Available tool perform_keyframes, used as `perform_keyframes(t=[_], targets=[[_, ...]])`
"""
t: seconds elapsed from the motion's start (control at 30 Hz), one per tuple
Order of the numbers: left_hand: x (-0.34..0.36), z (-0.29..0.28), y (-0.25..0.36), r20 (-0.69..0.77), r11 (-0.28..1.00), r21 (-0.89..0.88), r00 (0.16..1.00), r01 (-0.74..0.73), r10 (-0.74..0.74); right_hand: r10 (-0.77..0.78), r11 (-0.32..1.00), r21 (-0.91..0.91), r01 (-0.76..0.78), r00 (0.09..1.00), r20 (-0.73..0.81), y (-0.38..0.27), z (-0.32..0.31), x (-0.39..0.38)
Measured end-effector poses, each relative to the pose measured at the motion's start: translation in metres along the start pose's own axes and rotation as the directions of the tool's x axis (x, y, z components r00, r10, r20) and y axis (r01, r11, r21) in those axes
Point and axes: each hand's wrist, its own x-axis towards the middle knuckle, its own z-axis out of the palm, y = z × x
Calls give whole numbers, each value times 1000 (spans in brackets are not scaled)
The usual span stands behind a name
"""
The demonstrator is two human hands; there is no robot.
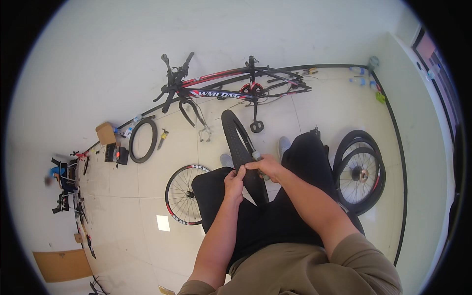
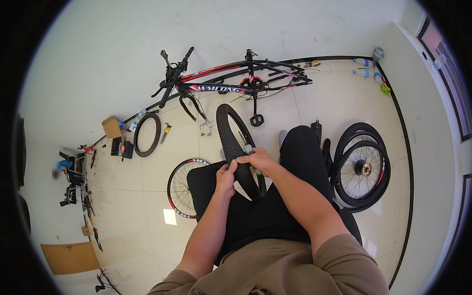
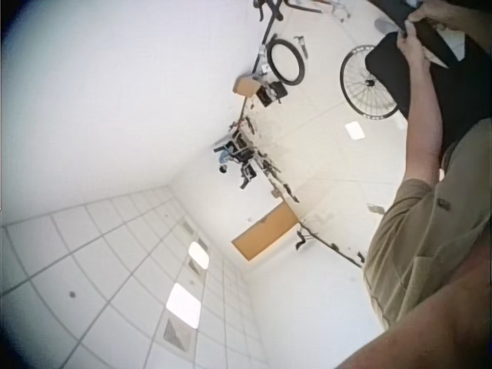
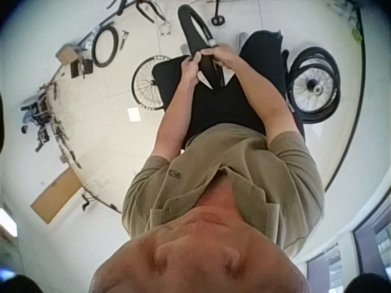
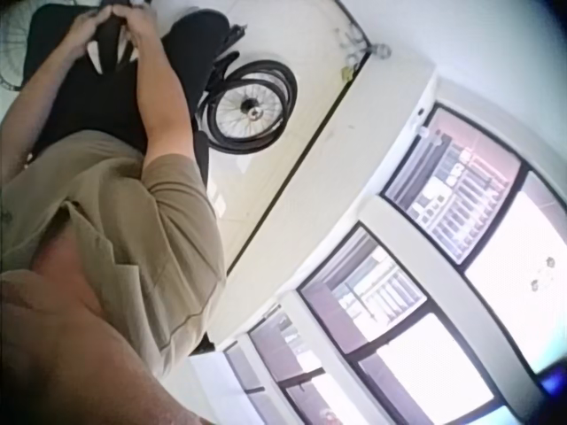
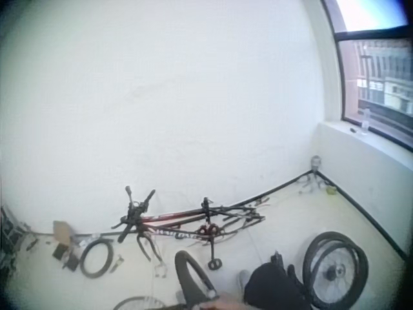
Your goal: The person removes a bicycle tire from the rim, inspects the inner tube, and then reassembles the tire onto the rim. They use a tire lever to pry the tire off and on.
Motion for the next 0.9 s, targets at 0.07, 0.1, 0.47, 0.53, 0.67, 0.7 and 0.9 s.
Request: perform_keyframes(t=[0.07, 0.1, 0.47, 0.53, 0.67, 0.7, 0.9], targets=[[2, -1, -4, -8, 999, 8, 999, -34, 34, -11, 1000, 6, 11, 1000, -5, -3, 3, -6], [3, -1, -5, -10, 999, 2, 999, -33, 33, -17, 1000, 9, 17, 1000, -10, -6, 4, -10], [-9, -7, 19, 144, 982, -104, 979, 160, -144, 54, 982, 178, -60, 998, 40, 9, -6, 10], [-16, -2, 27, 143, 986, -65, 979, 155, -144, 55, 983, 170, -66, 996, 69, 10, -8, 11], [-18, -1, 25, 160, 989, -11, 977, 147, -143, 69, 988, 130, -83, 992, 107, 15, -9, 15], [-18, -1, 25, 187, 986, -49, 972, 158, -146, 74, 989, 119, -88, 991, 114, 16, -10, 17], [-17, 1, 30, 343, 965, -164, 929, 206, -141, 107, 988, 96, -120, 986, 131, 15, -13, 17]])
